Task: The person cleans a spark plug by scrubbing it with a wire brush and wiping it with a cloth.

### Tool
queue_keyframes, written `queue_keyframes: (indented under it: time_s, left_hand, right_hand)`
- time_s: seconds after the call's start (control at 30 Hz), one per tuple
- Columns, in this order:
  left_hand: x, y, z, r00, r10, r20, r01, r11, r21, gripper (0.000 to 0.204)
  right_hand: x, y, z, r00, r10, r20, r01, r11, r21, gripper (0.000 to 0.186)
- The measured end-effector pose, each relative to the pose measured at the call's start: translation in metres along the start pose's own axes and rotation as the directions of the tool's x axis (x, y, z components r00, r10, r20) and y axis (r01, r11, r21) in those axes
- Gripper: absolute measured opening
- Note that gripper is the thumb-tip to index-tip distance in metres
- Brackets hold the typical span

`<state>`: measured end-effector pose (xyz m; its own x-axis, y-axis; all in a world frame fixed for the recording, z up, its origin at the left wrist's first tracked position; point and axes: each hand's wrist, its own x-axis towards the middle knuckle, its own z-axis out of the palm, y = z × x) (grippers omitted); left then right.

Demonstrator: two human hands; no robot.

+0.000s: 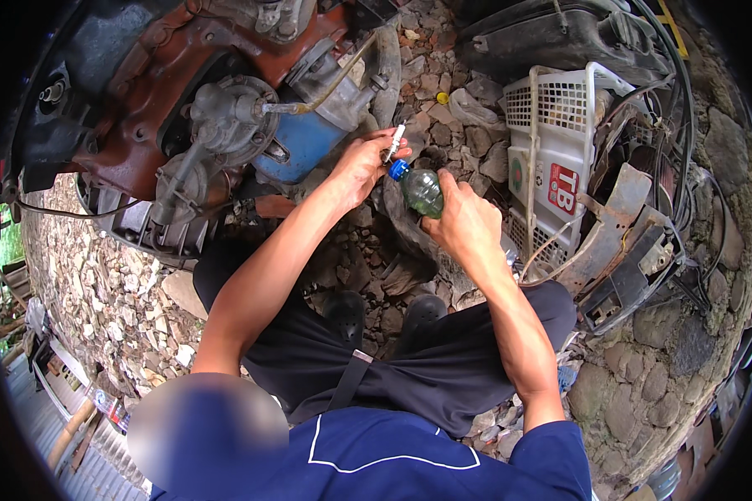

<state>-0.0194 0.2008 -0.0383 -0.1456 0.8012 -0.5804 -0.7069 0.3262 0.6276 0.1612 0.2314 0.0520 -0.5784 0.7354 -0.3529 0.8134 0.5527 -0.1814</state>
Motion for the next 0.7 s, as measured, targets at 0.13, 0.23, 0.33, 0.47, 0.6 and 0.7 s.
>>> queue_keyframes:
  time_s: [0.13, 0.23, 0.33, 0.47, 0.6, 0.7]
  left_hand:
    - [0.002, -0.001, 0.003, 1.0, -0.009, 0.006, 0.009, 1.0, 0.02, 0.03]
    - [0.0, -0.002, 0.007, 1.0, 0.014, 0.005, -0.015, 0.999, 0.052, 0.03]
    - [0.002, -0.002, 0.009, 1.0, 0.018, -0.003, -0.018, 0.999, 0.05, 0.029]
    - [0.008, -0.002, 0.01, 1.0, -0.002, 0.005, 0.002, 0.999, 0.037, 0.03]
    - [0.01, -0.002, 0.006, 0.999, -0.051, -0.013, 0.051, 0.999, -0.008, 0.031]
    - [0.01, -0.002, 0.008, 0.997, -0.072, 0.005, 0.072, 0.997, -0.032, 0.03]
  right_hand:
    - [0.0, 0.0, -0.004, 1.0, 0.015, 0.013, -0.015, 1.0, 0.013, 0.067]
    - [-0.001, 0.001, -0.002, 0.999, 0.01, 0.044, -0.011, 1.0, 0.011, 0.066]
    - [-0.001, 0.001, -0.001, 0.999, -0.008, 0.041, 0.007, 1.0, 0.025, 0.063]
    - [-0.003, 0.0, 0.003, 1.0, -0.013, -0.012, 0.013, 0.998, 0.061, 0.06]
    - [-0.002, 0.002, 0.006, 0.998, 0.0, -0.066, 0.006, 0.995, 0.097, 0.062]
    - [-0.001, -0.006, -0.001, 0.996, 0.065, 0.06, -0.071, 0.992, 0.103, 0.068]
